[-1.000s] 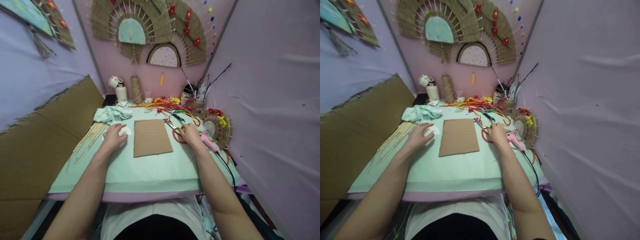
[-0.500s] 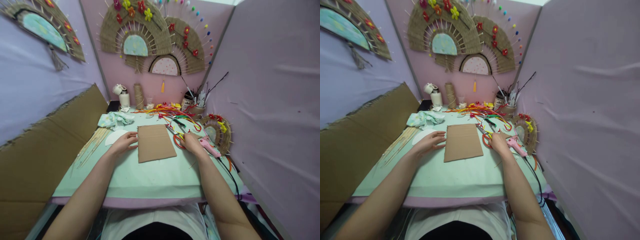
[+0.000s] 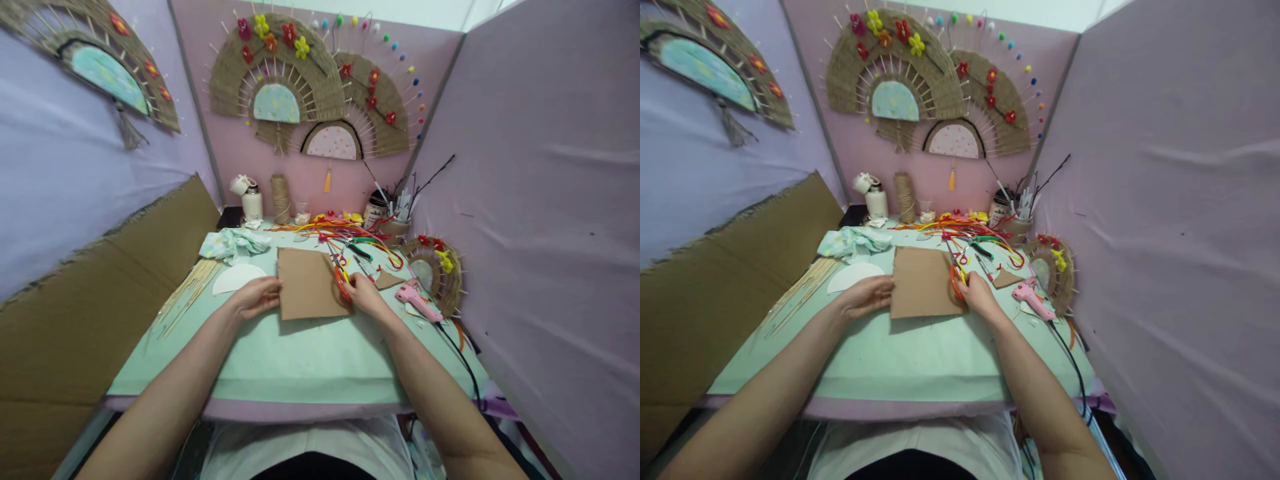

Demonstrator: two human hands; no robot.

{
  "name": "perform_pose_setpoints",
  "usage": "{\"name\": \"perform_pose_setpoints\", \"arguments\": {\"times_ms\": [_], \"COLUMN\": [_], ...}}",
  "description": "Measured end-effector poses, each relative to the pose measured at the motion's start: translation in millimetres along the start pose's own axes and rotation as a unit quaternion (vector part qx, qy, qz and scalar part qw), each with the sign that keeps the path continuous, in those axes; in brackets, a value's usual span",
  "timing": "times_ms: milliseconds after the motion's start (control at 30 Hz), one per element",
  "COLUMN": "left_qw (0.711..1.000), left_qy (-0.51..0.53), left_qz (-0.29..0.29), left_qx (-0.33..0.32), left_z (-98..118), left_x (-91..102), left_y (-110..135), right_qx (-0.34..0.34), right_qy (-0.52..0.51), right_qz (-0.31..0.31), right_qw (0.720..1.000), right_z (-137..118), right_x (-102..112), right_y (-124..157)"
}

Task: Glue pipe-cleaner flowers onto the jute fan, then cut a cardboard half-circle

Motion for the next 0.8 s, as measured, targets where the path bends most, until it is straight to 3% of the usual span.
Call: {"name": "perform_pose_setpoints", "arguments": {"times_ms": [100, 167, 233, 367, 533, 667, 800], "left_qw": [0.995, 0.996, 0.997, 0.99, 0.961, 0.938, 0.929], "left_qy": [-0.012, 0.013, 0.043, 0.074, 0.126, 0.176, 0.195], "left_qz": [-0.07, -0.079, -0.071, -0.056, -0.038, -0.002, 0.028], "left_qx": [0.069, 0.05, -0.002, -0.105, -0.243, -0.3, -0.313], "left_z": [-22, -17, 2, 57, 118, 124, 117], "left_x": [-17.6, -18.9, -14.4, -6.1, -0.2, 18.3, 38.3], "left_y": [1, -1, -4, -7, -7, -11, -15], "right_qx": [-0.022, -0.019, 0.004, 0.054, 0.019, 0.059, 0.075], "right_qy": [-0.052, -0.123, -0.227, -0.436, -0.535, -0.55, -0.508], "right_qz": [0.011, 0.048, 0.089, 0.111, 0.093, 0.059, 0.021], "right_qw": [0.998, 0.991, 0.97, 0.892, 0.84, 0.831, 0.858], "right_z": [7, 9, 7, -8, -30, -57, -62], "right_x": [1, 6, 13, 24, 33, 31, 3], "right_y": [-1, -3, -4, -9, -18, -20, -16]}}
Point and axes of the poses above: each hand's wrist, its own y-axis away from the middle knuckle, its own x-axis out of the back of the hand, z = x × y, the point moved 10 cm from there along -y, towards the middle knuckle, and after that the axes turned 4 degrees about y, right-handed, at the moved point
